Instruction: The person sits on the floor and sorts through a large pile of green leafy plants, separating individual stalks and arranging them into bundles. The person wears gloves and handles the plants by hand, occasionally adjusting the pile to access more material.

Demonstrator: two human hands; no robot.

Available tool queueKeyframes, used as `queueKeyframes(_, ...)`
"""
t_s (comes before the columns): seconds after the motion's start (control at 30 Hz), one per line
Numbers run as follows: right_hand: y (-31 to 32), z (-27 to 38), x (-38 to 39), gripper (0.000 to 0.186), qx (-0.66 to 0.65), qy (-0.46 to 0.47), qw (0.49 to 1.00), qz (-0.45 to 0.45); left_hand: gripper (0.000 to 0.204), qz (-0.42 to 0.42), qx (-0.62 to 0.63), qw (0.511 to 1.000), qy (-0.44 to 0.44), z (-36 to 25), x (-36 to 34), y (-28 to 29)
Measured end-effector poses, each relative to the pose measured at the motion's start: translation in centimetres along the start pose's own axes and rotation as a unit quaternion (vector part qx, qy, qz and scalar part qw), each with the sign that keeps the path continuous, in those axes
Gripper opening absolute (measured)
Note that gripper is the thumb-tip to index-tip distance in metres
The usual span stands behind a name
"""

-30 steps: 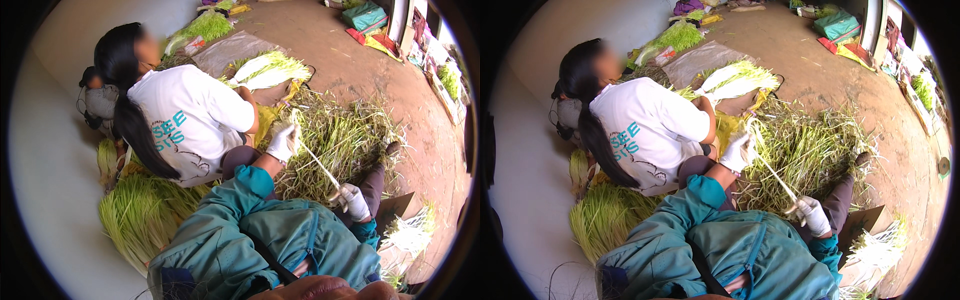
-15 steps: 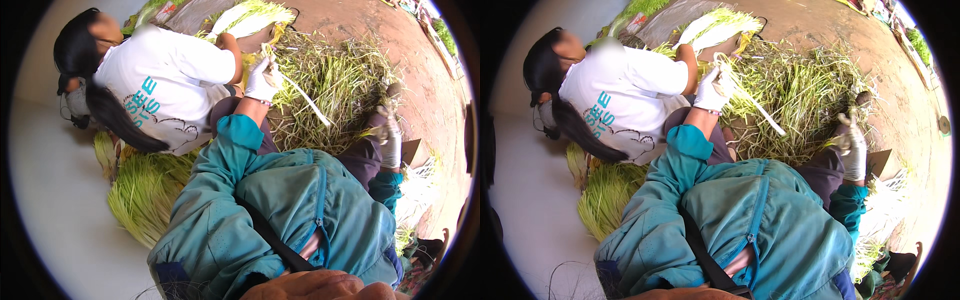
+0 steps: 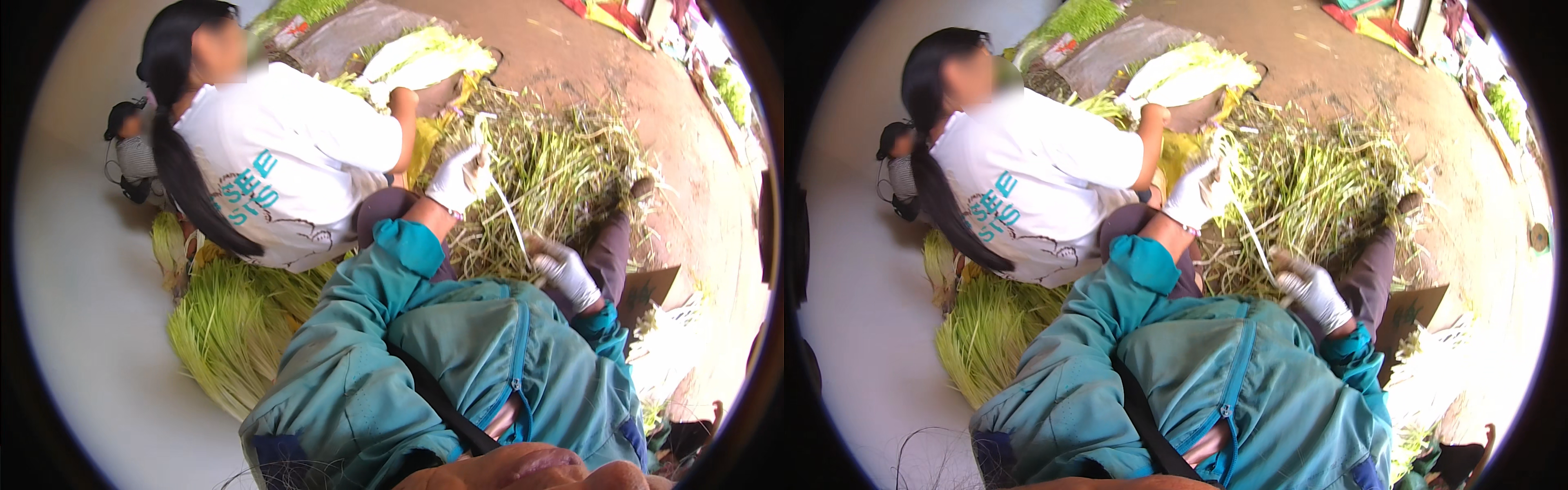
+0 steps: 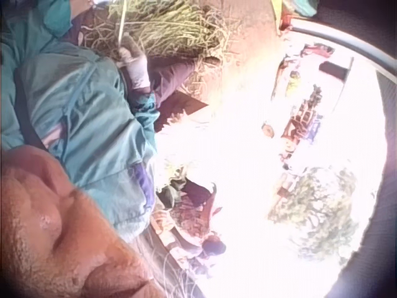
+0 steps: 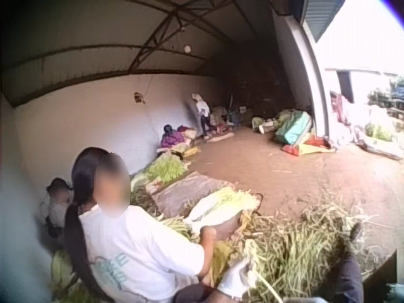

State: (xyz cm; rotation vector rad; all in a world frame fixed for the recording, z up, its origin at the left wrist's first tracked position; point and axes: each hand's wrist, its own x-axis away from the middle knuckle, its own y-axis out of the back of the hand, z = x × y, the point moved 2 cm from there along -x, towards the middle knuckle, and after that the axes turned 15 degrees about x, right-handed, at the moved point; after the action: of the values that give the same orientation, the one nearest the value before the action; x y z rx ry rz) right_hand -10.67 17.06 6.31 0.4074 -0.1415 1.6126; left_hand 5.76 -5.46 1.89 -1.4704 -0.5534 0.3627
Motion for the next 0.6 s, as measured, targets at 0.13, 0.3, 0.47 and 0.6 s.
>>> queueKeyframes(0.13,-1.4,-3.5,-1.4,0.023,0.129,0.037,0.990,0.033,0.026,-0.020,-0.012,0.999,-0.035,1.0,-1.1,0.3)
queueKeyframes(0.3,-1.5,-1.8,-1.8,0.023,-0.001,-0.048,0.999,0.015,0.032,0.030,-0.159,0.986,-0.042,3.6,0.7,-2.1)
queueKeyframes(0.47,-2.0,1.0,-3.5,0.026,0.065,-0.019,0.998,-0.005,0.033,-0.016,-0.223,0.974,0.046,6.6,1.1,-0.8)
queueKeyframes(0.6,-1.6,3.2,-4.4,0.026,0.133,-0.008,0.991,-0.008,0.028,-0.078,-0.306,0.948,0.051,6.7,1.1,0.9)
